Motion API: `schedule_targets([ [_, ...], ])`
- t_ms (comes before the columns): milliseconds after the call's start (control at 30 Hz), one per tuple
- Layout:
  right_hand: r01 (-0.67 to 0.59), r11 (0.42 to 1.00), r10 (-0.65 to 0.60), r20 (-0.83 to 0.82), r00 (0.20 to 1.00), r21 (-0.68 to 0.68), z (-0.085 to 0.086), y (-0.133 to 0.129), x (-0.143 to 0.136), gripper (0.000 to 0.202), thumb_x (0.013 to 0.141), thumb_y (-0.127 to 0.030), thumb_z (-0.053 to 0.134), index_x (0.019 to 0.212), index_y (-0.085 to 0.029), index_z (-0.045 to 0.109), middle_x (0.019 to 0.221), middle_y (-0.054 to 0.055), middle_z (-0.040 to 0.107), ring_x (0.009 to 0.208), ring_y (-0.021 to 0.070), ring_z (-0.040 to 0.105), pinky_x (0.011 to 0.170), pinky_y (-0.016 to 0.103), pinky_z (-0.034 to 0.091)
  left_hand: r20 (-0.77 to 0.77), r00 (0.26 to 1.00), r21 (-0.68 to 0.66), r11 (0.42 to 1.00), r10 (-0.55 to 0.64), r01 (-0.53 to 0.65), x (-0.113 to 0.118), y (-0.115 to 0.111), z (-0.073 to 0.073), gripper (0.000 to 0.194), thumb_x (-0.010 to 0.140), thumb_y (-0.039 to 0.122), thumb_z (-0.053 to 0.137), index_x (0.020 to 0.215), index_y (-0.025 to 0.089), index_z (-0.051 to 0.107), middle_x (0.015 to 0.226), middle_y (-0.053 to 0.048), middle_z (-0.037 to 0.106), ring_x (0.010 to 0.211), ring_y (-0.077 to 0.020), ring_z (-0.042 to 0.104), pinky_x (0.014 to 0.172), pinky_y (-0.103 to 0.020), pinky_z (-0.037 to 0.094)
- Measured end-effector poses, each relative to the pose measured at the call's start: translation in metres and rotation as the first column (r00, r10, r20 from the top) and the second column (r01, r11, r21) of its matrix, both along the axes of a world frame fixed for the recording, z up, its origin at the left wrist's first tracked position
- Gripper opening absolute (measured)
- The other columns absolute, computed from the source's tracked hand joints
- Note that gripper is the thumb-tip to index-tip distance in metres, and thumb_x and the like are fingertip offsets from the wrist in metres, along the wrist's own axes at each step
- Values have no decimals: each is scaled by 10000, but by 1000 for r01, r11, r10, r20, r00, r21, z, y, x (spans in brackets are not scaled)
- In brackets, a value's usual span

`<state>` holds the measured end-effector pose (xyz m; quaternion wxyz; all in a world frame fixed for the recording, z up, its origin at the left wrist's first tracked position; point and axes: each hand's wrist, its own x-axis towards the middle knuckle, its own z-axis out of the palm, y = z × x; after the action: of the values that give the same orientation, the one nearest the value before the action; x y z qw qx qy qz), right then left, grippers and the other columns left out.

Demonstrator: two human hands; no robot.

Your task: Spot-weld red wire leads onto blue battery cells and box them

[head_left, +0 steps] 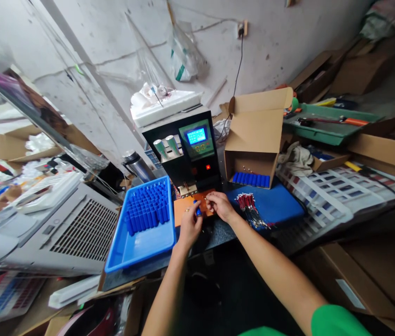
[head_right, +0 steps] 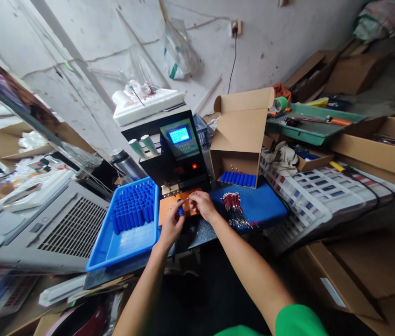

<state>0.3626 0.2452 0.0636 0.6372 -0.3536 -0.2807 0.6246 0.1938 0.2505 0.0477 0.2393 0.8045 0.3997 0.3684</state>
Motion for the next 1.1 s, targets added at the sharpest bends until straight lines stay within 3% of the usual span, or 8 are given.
schedule_targets([
  [100, 14, 1000, -14, 19, 1000, -7, 2, 0, 0, 370, 605, -433, 755, 734, -150, 556, 616, -11, 548, 473, 84, 472, 411, 196, 294, 113, 991, -114, 992, 64, -51, 0, 5, 4, 390, 932, 326, 539, 1275, 155, 605, 1148, -113, 679, 1046, -217, 652, 949, -369, 502],
  [200, 29, 1000, -29, 51, 998, -11, 4, 0, -1, 371, 615, -443, 745, 741, -152, 551, 611, -9, 551, 470, 80, 468, 415, 193, 285, 179, 971, -241, 964, 158, -113, 3, 15, 10, 394, 906, 441, 590, 1154, 140, 653, 898, -65, 684, 786, -177, 647, 737, -300, 513],
  [267, 37, 999, -36, 74, 997, -17, 5, -1, -1, 373, 616, -451, 737, 743, -152, 552, 607, -7, 554, 467, 78, 466, 418, 192, 288, 199, 970, -275, 958, 141, -83, 5, 23, 14, 385, 872, 481, 618, 1035, 138, 680, 738, -24, 621, 639, -141, 570, 610, -258, 452],
  [433, 50, 998, -46, 96, 994, -38, 7, -1, -1, 388, 595, -462, 735, 739, -154, 548, 598, -12, 555, 463, 70, 458, 420, 188, 300, 224, 966, -270, 960, 129, -66, 10, 34, 17, 371, 759, 510, 680, 826, 145, 674, 670, -13, 585, 601, -130, 510, 564, -245, 405],
  [600, 80, 996, -74, 156, 985, -34, 8, -1, -3, 366, 611, -464, 707, 729, -158, 546, 583, -14, 546, 468, 68, 452, 418, 181, 302, 174, 963, -291, 945, 208, -151, 15, 32, 10, 393, 773, 523, 681, 891, 148, 688, 748, -32, 662, 657, -152, 571, 621, -260, 434],
  [800, 111, 993, -101, 263, 959, -25, 11, 3, -10, 316, 643, -442, 669, 706, -160, 541, 588, -1, 545, 481, 72, 450, 414, 181, 283, 33, 968, -202, 950, 250, -239, 14, 28, 3, 353, 858, 475, 630, 1039, 180, 699, 767, -29, 666, 679, -159, 587, 651, -262, 412],
  [1100, 158, 986, -164, 312, 936, 44, 8, 15, -25, 294, 671, -453, 631, 716, -172, 560, 633, 11, 564, 521, 98, 481, 446, 198, 328, 5, 970, -142, 960, 244, -240, 14, 22, 4, 302, 896, 405, 602, 1080, 186, 698, 774, -34, 662, 660, -157, 566, 625, -254, 390],
])
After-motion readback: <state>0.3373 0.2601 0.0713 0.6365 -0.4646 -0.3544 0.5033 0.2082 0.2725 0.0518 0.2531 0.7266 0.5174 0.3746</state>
